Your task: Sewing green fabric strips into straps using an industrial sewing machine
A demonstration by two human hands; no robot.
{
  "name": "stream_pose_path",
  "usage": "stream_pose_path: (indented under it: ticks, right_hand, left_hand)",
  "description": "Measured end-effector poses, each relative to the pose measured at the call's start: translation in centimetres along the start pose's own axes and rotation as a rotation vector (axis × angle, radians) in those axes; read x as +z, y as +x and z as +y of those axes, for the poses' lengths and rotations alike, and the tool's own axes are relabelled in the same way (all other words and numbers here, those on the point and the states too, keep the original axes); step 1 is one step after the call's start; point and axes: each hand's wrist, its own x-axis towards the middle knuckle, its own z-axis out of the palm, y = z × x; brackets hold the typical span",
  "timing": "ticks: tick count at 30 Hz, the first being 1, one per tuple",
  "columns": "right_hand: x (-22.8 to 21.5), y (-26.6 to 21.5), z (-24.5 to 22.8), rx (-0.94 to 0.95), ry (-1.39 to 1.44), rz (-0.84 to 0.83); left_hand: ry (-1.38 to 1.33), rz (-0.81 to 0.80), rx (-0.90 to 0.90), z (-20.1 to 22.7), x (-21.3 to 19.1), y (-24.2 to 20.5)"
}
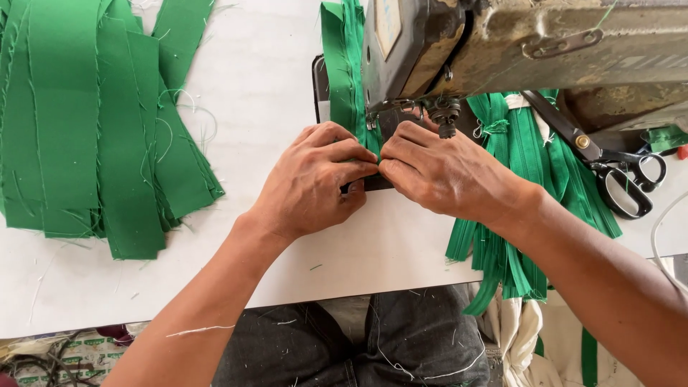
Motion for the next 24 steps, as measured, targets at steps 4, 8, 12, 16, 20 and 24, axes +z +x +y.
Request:
stream_pose_path:
  ticks: [4,8,12,16,20,24]
  right_hand:
    - [0.2,-0.1,0.0,-0.066,-0.050,0.032]
    - [2.7,-1.0,0.1,-0.088,0.048,0.235]
    - [1.5,-0.5,-0.4,-0.131,0.017,0.250]
    - [0.9,-1.3,-0.9,-0.097,-0.032,0.172]
    - [0.5,-2.3,-1.1,-0.016,-0.024,0.079]
    - [-0.7,-2.1,-1.3,0.010,-0.016,0.094]
  left_hand:
    - [0.029,0.012,0.051,-0.1,-0.2,0.0]
    - [0.175,0.009,0.002,0.5,0.1,-0.2]
    - [0.213,0.032,0.045,0.6,-0.1,-0.4]
    - [0.217,0.009,0.061,0.7,-0.5,-0.5]
    - [0.208,0.010,0.067,0.6,-0.4,-0.9]
    - [0.193,0.004,0.079,0.4,-0.3,-1.3]
